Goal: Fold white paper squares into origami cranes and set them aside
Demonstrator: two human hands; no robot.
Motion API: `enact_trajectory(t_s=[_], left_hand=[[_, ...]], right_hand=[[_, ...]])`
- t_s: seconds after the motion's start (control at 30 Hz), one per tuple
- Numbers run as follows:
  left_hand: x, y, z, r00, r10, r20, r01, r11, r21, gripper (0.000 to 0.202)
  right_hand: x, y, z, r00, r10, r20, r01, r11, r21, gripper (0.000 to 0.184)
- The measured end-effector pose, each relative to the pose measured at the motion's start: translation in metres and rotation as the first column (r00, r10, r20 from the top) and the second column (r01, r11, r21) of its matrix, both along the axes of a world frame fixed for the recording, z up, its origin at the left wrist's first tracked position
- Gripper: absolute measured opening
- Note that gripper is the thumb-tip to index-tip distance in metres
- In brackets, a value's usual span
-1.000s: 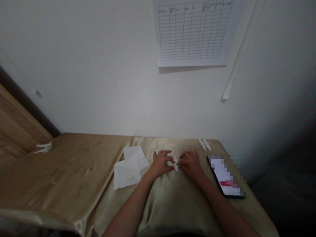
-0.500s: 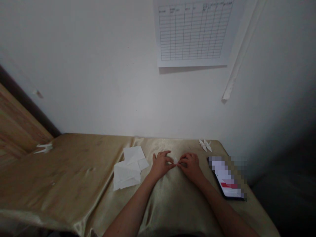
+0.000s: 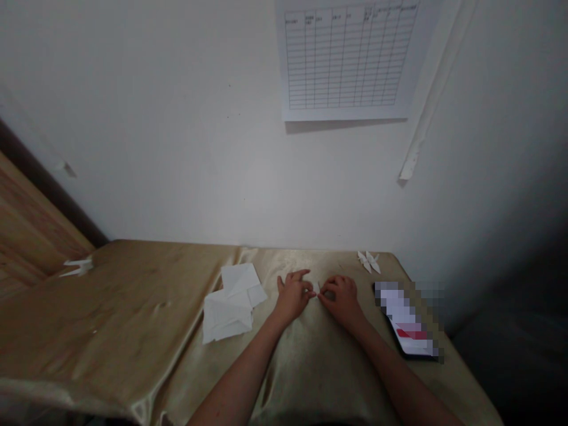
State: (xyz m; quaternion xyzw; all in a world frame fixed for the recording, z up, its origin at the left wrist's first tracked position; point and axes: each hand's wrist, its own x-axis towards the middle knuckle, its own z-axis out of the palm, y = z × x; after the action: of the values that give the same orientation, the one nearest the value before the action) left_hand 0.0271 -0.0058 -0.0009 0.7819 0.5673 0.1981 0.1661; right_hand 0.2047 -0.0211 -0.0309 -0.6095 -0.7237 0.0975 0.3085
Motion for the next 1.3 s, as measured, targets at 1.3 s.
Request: enact_trajectory(t_s=[1.3], left_hand=[[-0.008,0.002,-0.008,1.0,-0.028,-0.001,0.028,0.998,0.061,0.035]], right_hand=[[-0.001,0.006,-0.004,0.999,-0.006,-0.048,0.004,0.999,-0.037,0.005]])
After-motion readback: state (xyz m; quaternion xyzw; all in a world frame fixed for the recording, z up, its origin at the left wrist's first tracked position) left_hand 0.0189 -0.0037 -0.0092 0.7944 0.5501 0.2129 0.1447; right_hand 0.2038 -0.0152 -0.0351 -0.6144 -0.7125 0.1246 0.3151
